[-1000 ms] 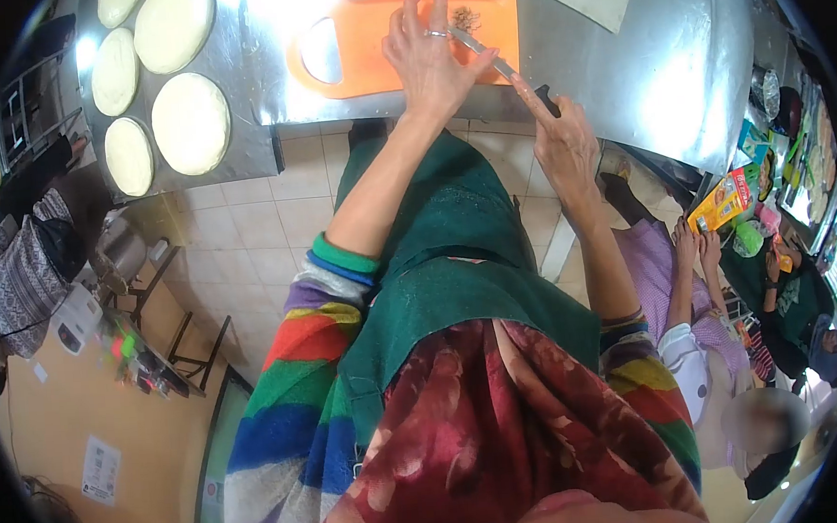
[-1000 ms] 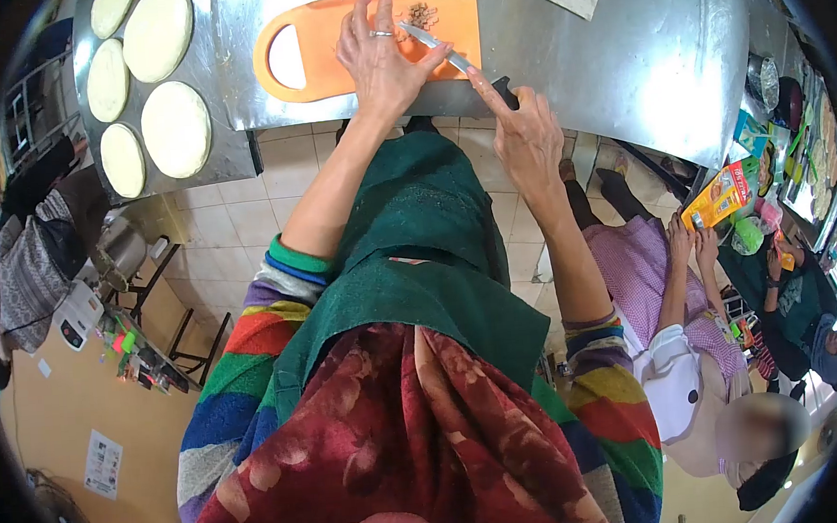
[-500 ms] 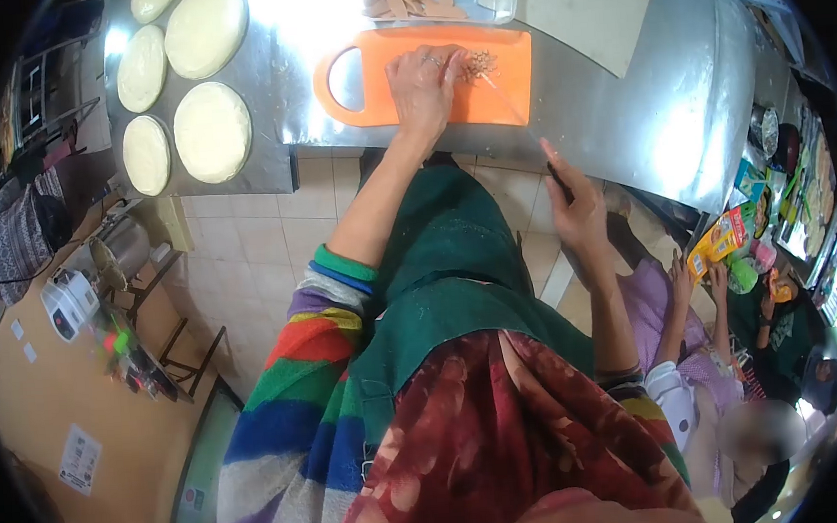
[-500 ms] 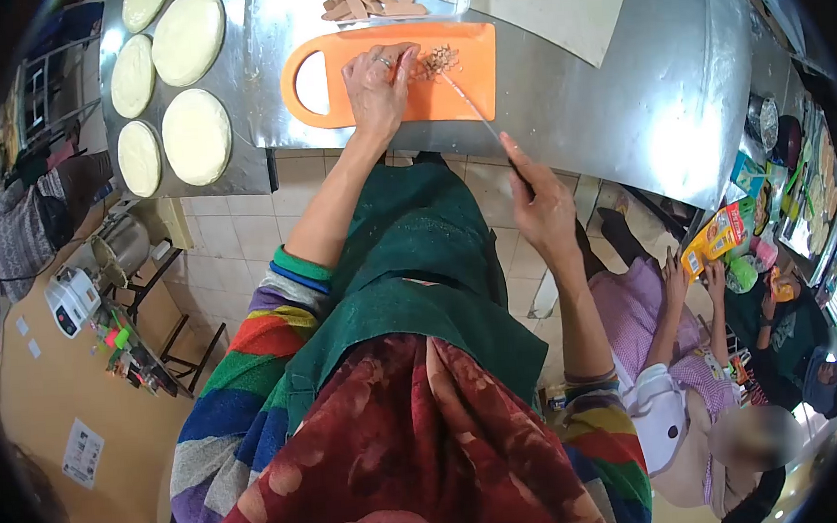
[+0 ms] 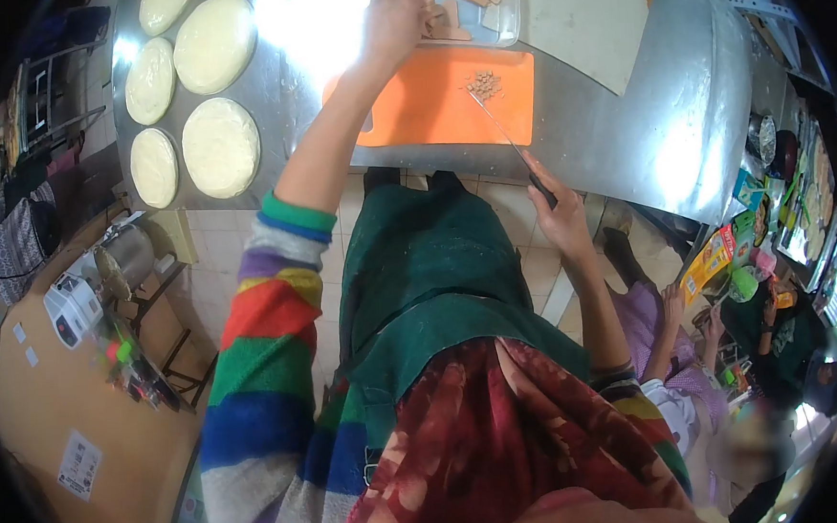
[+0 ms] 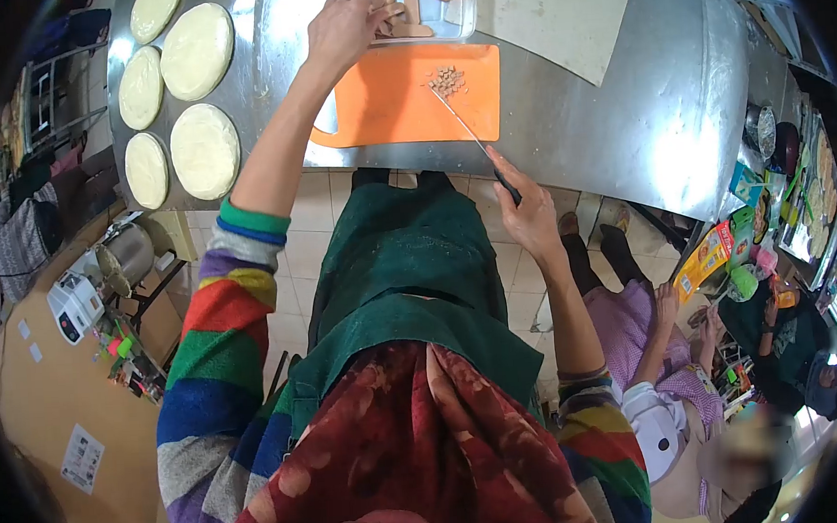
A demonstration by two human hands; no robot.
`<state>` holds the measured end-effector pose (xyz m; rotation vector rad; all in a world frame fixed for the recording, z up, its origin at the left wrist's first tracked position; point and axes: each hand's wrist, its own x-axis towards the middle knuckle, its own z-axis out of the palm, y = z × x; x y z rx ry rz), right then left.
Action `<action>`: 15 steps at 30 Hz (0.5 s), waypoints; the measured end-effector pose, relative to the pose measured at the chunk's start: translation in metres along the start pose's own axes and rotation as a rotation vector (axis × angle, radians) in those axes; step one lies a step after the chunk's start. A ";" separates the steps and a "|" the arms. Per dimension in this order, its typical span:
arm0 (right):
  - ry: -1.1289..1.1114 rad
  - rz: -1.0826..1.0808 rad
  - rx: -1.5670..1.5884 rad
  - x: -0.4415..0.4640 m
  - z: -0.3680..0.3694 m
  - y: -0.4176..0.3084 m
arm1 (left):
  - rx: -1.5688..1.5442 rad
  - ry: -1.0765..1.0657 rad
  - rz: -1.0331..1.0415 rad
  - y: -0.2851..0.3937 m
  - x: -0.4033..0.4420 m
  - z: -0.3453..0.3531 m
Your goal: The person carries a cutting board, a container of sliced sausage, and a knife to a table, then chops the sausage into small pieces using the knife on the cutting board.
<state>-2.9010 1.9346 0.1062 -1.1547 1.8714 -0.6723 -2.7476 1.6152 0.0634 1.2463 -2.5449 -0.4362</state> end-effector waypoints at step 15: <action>0.070 0.054 0.122 -0.010 0.000 -0.012 | 0.125 -0.255 0.049 -0.002 0.043 0.043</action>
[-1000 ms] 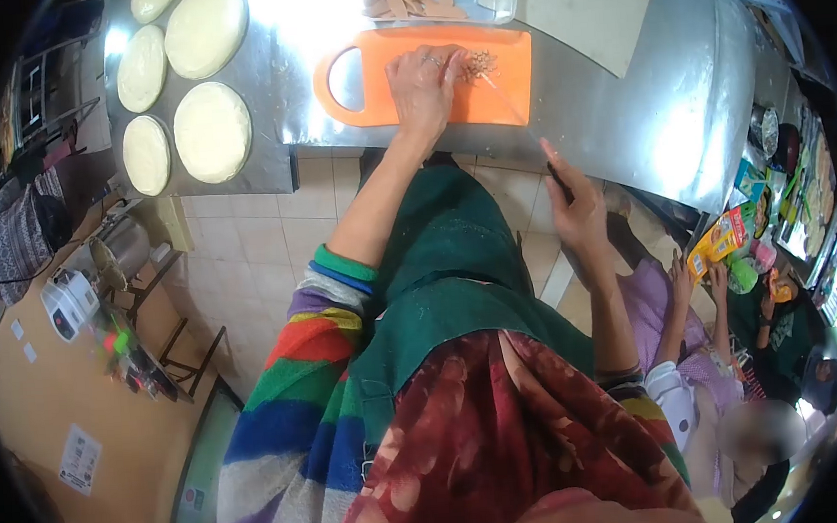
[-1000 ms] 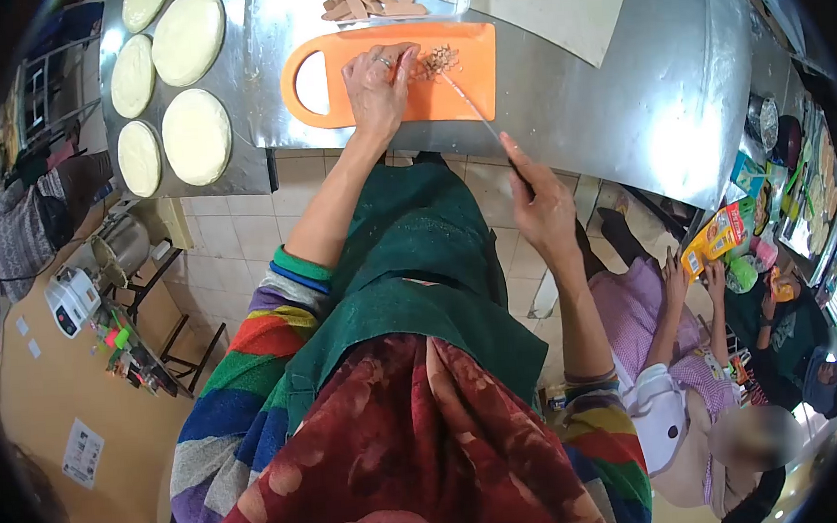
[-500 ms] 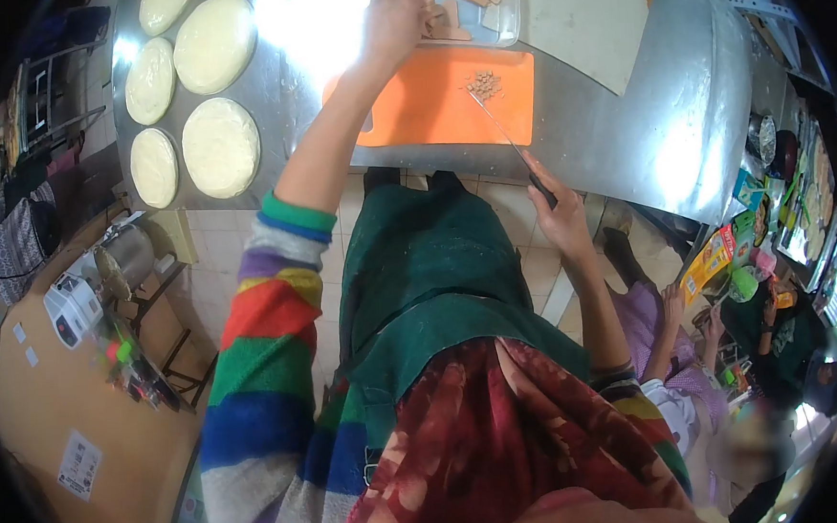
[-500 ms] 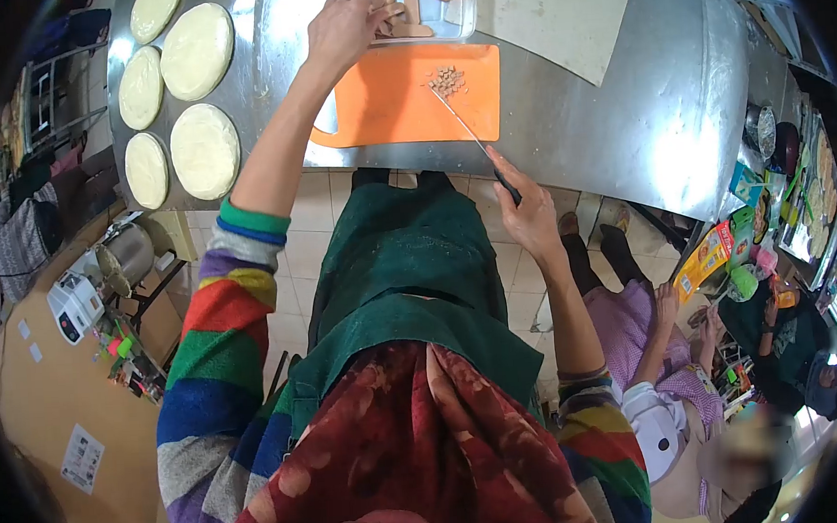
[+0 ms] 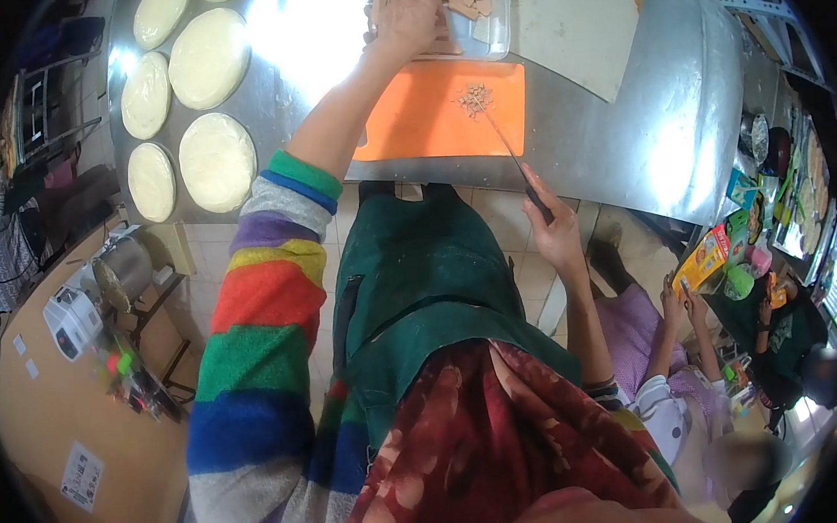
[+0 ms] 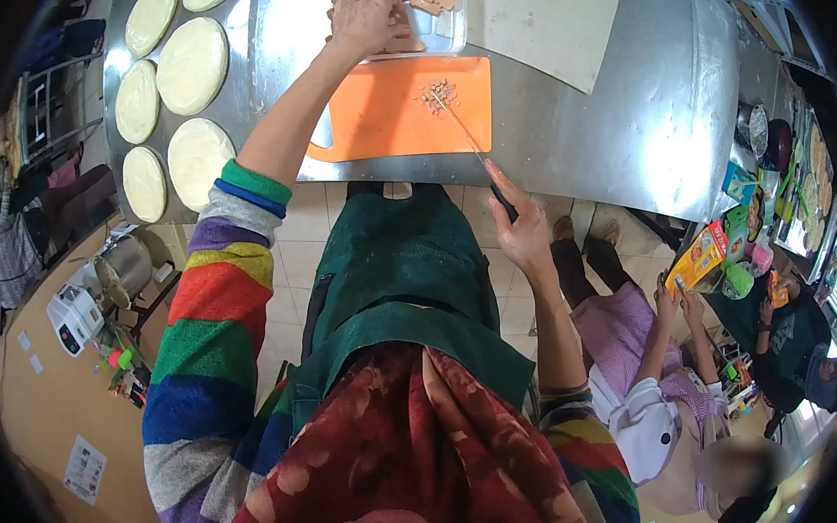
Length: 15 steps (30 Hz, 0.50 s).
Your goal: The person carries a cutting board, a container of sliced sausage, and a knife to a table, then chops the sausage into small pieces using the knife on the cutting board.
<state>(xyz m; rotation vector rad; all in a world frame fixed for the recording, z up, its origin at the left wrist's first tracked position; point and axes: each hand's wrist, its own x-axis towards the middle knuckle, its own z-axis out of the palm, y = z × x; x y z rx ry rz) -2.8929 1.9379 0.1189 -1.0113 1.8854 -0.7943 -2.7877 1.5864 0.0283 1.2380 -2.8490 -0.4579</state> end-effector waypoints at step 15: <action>0.055 0.028 0.076 0.006 -0.010 -0.002 | -0.319 -0.549 0.316 -0.016 0.015 -0.053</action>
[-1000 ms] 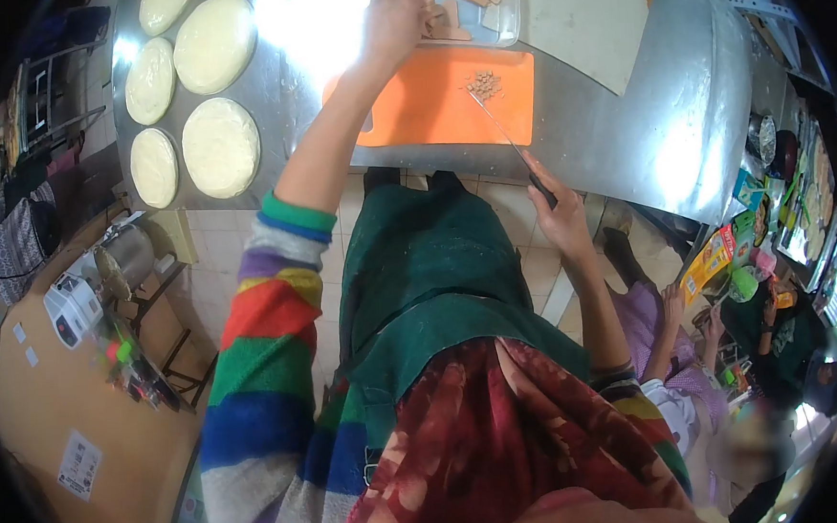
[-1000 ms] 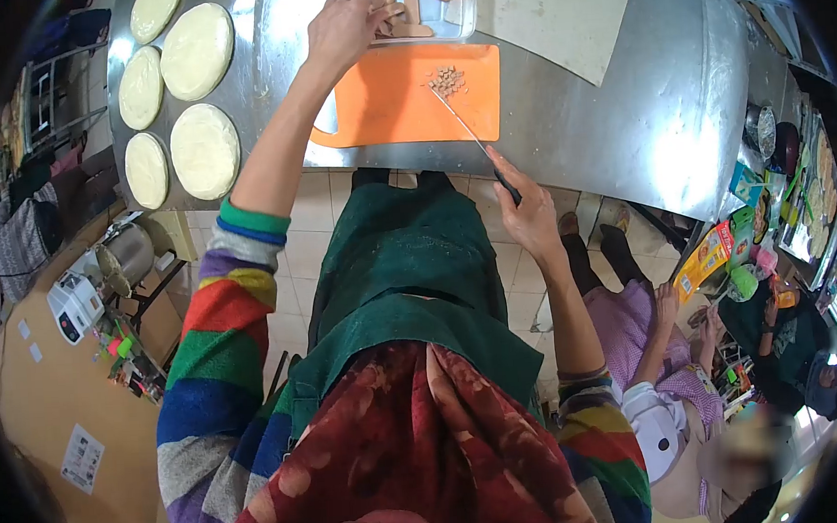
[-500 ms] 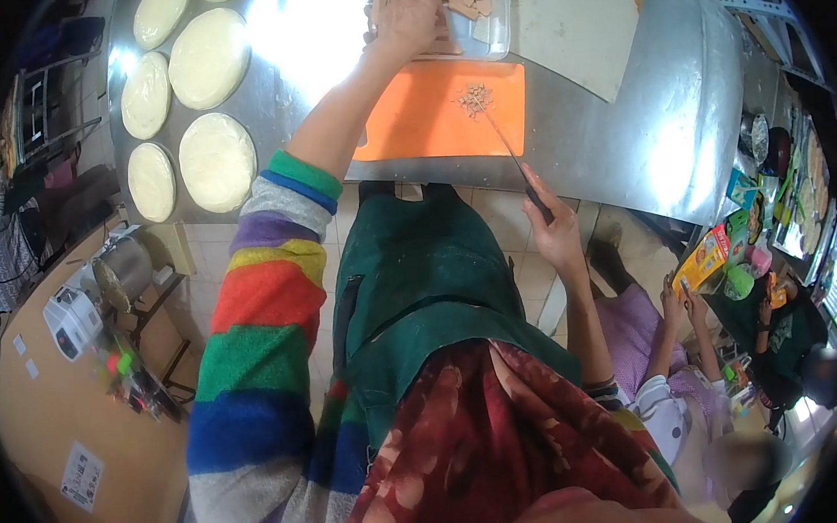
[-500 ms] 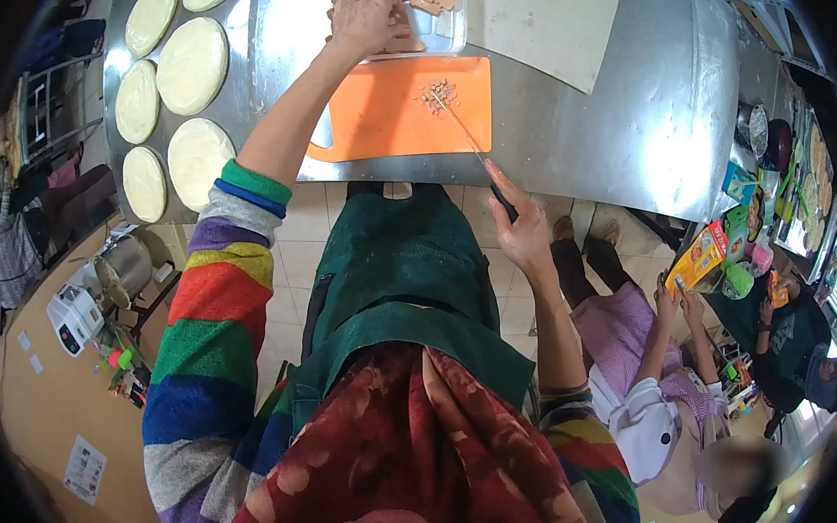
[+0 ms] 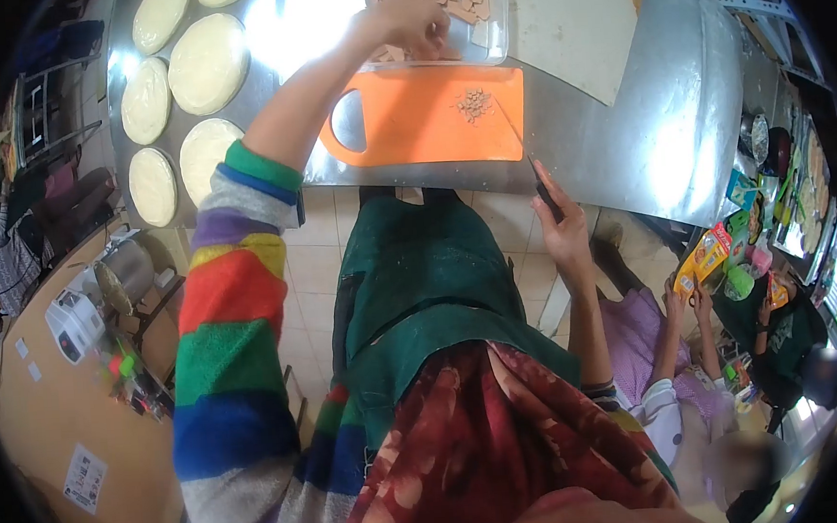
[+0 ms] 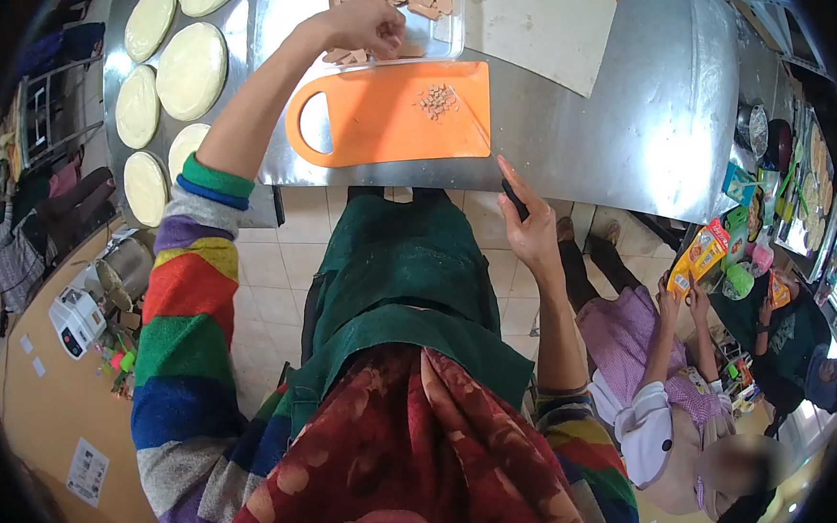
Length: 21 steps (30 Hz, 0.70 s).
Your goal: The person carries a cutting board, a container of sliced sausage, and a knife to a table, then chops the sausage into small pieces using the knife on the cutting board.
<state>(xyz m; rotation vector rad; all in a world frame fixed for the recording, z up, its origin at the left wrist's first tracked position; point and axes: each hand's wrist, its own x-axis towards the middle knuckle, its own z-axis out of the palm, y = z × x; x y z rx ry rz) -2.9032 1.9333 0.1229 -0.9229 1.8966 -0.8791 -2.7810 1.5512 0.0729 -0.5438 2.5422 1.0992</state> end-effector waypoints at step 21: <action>-0.027 0.031 -0.039 0.003 0.000 0.006 | 0.021 -0.051 0.039 0.001 0.023 0.016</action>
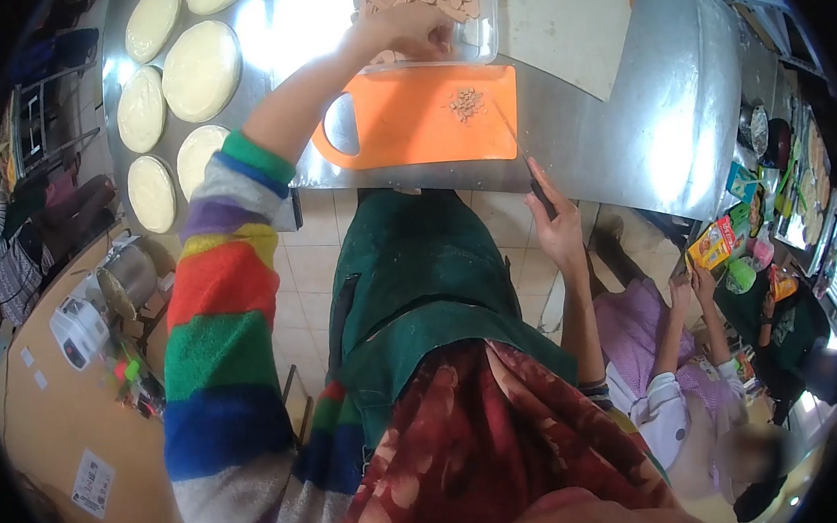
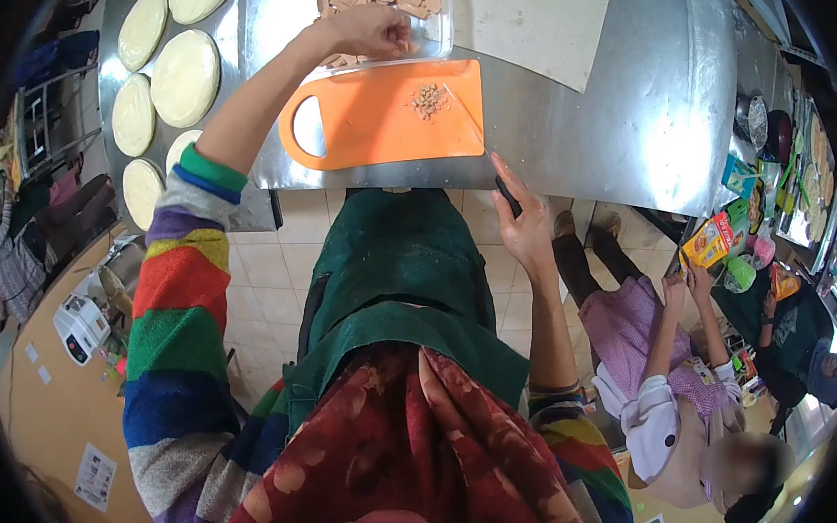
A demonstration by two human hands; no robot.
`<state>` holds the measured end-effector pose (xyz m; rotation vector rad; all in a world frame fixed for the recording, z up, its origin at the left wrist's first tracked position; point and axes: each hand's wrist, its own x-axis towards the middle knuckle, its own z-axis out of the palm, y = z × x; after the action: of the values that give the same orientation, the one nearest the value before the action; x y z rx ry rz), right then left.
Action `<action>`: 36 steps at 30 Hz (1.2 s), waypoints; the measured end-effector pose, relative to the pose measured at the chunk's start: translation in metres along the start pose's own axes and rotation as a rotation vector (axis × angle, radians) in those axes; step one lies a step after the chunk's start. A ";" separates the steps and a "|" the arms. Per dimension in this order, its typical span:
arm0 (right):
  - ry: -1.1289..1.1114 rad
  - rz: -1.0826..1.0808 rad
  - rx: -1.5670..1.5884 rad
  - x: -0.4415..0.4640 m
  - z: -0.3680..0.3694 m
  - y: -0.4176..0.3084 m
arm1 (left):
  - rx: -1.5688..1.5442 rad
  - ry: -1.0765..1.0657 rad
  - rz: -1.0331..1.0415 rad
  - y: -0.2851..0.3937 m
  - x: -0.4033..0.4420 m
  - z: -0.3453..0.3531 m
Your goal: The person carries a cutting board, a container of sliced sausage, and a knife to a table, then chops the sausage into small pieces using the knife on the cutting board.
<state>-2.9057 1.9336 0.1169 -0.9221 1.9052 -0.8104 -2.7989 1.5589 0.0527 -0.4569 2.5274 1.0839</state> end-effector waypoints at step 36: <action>0.033 -0.010 0.004 -0.014 0.016 0.013 | 0.036 0.772 -0.227 -0.017 -0.021 0.042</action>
<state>-2.8899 1.9489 0.1046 -0.9213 1.9281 -0.8401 -2.7651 1.5820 0.0239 -1.3295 3.0019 0.8789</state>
